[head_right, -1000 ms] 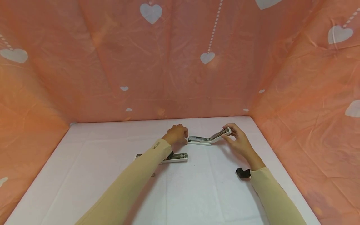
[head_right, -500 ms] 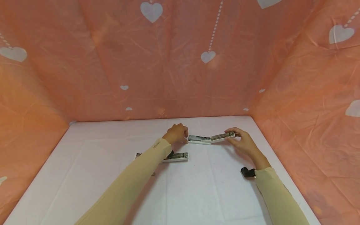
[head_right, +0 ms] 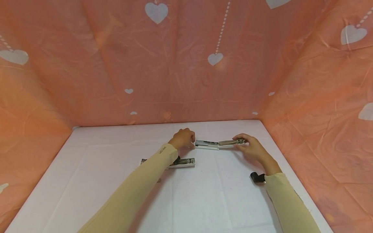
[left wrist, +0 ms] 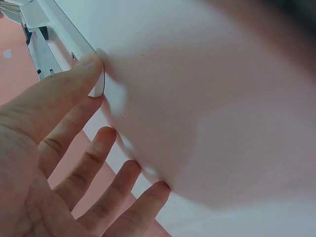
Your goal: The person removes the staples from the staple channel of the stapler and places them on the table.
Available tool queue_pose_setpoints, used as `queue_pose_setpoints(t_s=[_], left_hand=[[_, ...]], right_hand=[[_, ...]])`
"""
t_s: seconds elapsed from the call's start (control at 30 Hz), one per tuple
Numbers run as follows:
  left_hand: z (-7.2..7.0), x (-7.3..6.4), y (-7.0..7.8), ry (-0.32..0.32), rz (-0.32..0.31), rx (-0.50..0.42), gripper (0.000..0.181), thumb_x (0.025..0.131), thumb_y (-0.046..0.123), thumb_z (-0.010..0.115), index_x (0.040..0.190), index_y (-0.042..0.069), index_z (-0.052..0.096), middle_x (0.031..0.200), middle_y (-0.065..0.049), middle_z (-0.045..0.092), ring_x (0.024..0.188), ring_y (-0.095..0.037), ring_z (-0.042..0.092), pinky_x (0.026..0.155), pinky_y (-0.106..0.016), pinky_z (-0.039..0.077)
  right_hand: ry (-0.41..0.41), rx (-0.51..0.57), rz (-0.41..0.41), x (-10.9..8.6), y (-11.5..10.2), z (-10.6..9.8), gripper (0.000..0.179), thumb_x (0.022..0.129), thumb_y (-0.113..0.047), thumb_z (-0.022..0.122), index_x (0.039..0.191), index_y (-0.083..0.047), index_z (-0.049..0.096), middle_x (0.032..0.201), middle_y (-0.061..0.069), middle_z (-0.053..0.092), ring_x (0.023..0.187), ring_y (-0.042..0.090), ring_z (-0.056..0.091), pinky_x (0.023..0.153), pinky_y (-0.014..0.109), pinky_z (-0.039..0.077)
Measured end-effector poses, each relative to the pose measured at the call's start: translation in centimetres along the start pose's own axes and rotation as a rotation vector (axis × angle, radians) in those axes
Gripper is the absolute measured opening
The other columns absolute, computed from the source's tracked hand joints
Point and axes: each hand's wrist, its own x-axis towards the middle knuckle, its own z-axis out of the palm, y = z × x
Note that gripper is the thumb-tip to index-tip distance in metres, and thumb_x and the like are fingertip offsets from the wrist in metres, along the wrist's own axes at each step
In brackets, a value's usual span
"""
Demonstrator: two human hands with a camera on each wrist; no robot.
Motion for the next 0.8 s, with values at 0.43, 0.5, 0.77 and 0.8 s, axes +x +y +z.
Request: queue_pose_setpoints(t_s=[0.43,0.5,0.77,0.8], left_hand=[[-0.1,-0.1,0.0,0.006,-0.002,-0.008,0.02,0.089,0.016,0.091,0.097,0.013,0.073,0.107,-0.001,0.065,0.107,-0.023,0.053,0.096,-0.04,0.05],[0.0,-0.1,0.0,0.007,0.002,0.0,0.02,0.089,0.017,0.09,0.097,0.013,0.073,0.108,-0.001,0.065,0.107,-0.023,0.053,0.095,-0.04,0.05],[0.0,0.0,0.0,0.001,-0.006,0.022,0.02,0.09,0.019,0.09,0.098,0.014,0.072,0.114,-0.002,0.064,0.11,-0.023,0.053,0.097,-0.04,0.05],[0.0,0.0,0.1,0.001,-0.007,0.024,0.02,0.09,0.019,0.09,0.098,0.014,0.072,0.113,-0.001,0.064,0.11,-0.023,0.053,0.096,-0.04,0.05]], right_hand=[[0.139,-0.034,-0.177,1.5,-1.6,1.7,0.024,0.093,-0.005,0.083,0.117,-0.004,0.077,0.119,0.009,0.073,0.115,0.025,0.06,0.093,0.03,0.045],[0.147,-0.028,-0.196,1.7,-2.0,2.2,0.025,0.092,-0.002,0.084,0.116,-0.003,0.077,0.117,0.01,0.073,0.112,0.028,0.061,0.092,0.033,0.047],[0.087,0.04,-0.193,2.4,-3.8,3.9,0.025,0.091,0.002,0.083,0.115,0.001,0.076,0.11,0.016,0.07,0.1,0.036,0.062,0.083,0.02,0.058],[0.079,0.046,-0.188,2.5,-4.0,4.1,0.025,0.092,0.002,0.083,0.115,0.001,0.076,0.109,0.016,0.07,0.1,0.034,0.062,0.083,0.02,0.058]])
